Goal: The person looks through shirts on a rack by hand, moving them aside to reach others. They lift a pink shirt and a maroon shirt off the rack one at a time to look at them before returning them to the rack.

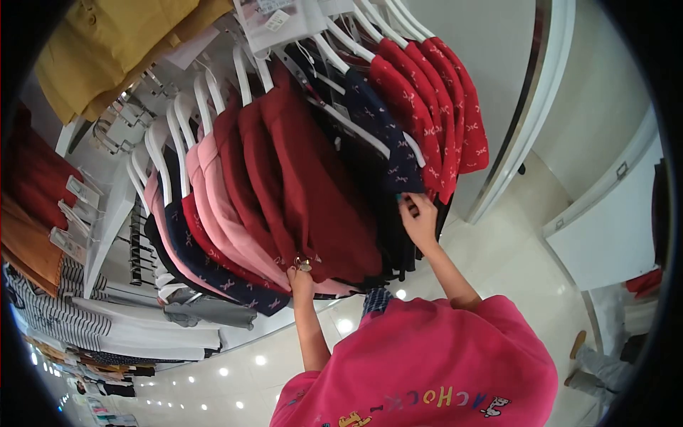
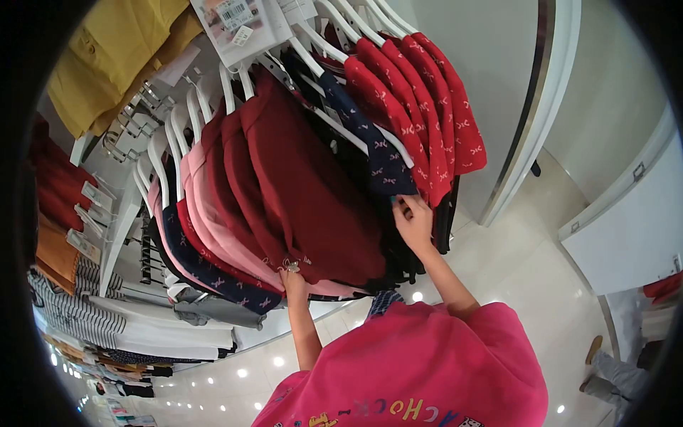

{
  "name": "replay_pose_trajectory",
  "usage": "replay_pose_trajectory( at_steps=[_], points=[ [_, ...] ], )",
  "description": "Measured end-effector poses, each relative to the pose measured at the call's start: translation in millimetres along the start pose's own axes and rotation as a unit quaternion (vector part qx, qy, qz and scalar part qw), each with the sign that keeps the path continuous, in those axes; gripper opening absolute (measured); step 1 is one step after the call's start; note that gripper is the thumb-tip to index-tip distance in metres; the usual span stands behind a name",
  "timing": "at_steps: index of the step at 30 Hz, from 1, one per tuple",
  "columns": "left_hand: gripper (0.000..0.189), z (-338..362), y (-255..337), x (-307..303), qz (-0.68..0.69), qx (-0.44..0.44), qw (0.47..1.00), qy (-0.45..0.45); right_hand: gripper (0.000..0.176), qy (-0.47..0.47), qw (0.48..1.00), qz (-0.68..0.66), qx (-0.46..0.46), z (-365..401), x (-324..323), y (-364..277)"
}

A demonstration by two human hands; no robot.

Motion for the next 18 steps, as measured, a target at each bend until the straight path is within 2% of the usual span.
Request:
replay_pose_trajectory(
  at_steps=[1, 3, 4, 5, 6, 7, 8, 9, 10, 11, 14, 15, 17, 18],
  points=[
    [0.024, -7, -34, -6, -0.009, 0.018, 1.000, -0.011, 0.037, -0.017, 0.997, 0.065, 0.031, -2, -9, 3],
    [0.041, -5, 54, 16, 0.028, 0.105, 0.993, -0.052, 0.044, 0.090, 0.992, 0.082, 0.019, 8, -22, -6],
    [0.042, -4, 43, 14, 0.004, 0.061, 0.992, -0.114, 0.048, 0.142, 0.986, 0.091, 0.016, 13, -26, -9],
    [0.046, 2, 63, 22, -0.048, 0.056, 0.991, -0.112, 0.059, 0.107, 0.988, 0.076, 0.081, 16, -18, 3],
    [0.051, 10, 106, 35, -0.102, 0.050, 0.987, -0.112, 0.050, 0.083, 0.994, 0.070, 0.018, 10, -14, -18],
    [0.056, 13, 130, 46, -0.158, 0.047, 0.980, -0.112, 0.043, 0.021, 0.995, 0.070, 0.064, 17, -3, -11],
    [0.054, 11, 129, 52, -0.168, 0.068, 0.979, -0.090, 0.036, -0.038, 0.991, 0.067, 0.109, 26, 10, -1],
    [0.052, 8, 123, 57, -0.178, 0.090, 0.978, -0.068, 0.023, -0.061, 0.992, 0.056, 0.099, 37, 21, 0],
    [0.050, 8, 125, 61, -0.188, 0.111, 0.975, -0.045, 0.020, -0.120, 0.981, 0.138, 0.067, 43, 29, -18],
    [0.041, 11, 126, 64, -0.178, 0.107, 0.977, -0.041, 0.019, -0.148, 0.982, 0.112, 0.030, 54, 37, -30],
    [0.040, 24, 151, 65, -0.175, 0.195, 0.965, -0.018, 0.015, -0.236, 0.968, 0.027, -0.076, 77, 50, -77],
    [0.026, 34, 163, 63, -0.252, 0.253, 0.934, -0.013, 0.014, -0.254, 0.962, 0.004, -0.098, 84, 50, -90],
    [0.022, 65, 232, 71, -0.344, 0.422, 0.823, 0.165, 0.014, -0.282, 0.952, -0.011, -0.120, 94, 50, -100],
    [0.024, 84, 243, 77, -0.349, 0.484, 0.774, 0.211, 0.013, -0.287, 0.949, -0.031, -0.128, 97, 49, -103]
  ],
)
Point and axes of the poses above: each hand's wrist, its own z-axis away from the middle knuckle, its own x-axis out of the palm, y = z × x, the point moved 6 cm from there along -z, towards the middle knuckle, and after that the axes turned 12 degrees about x, right-handed, at the moved point
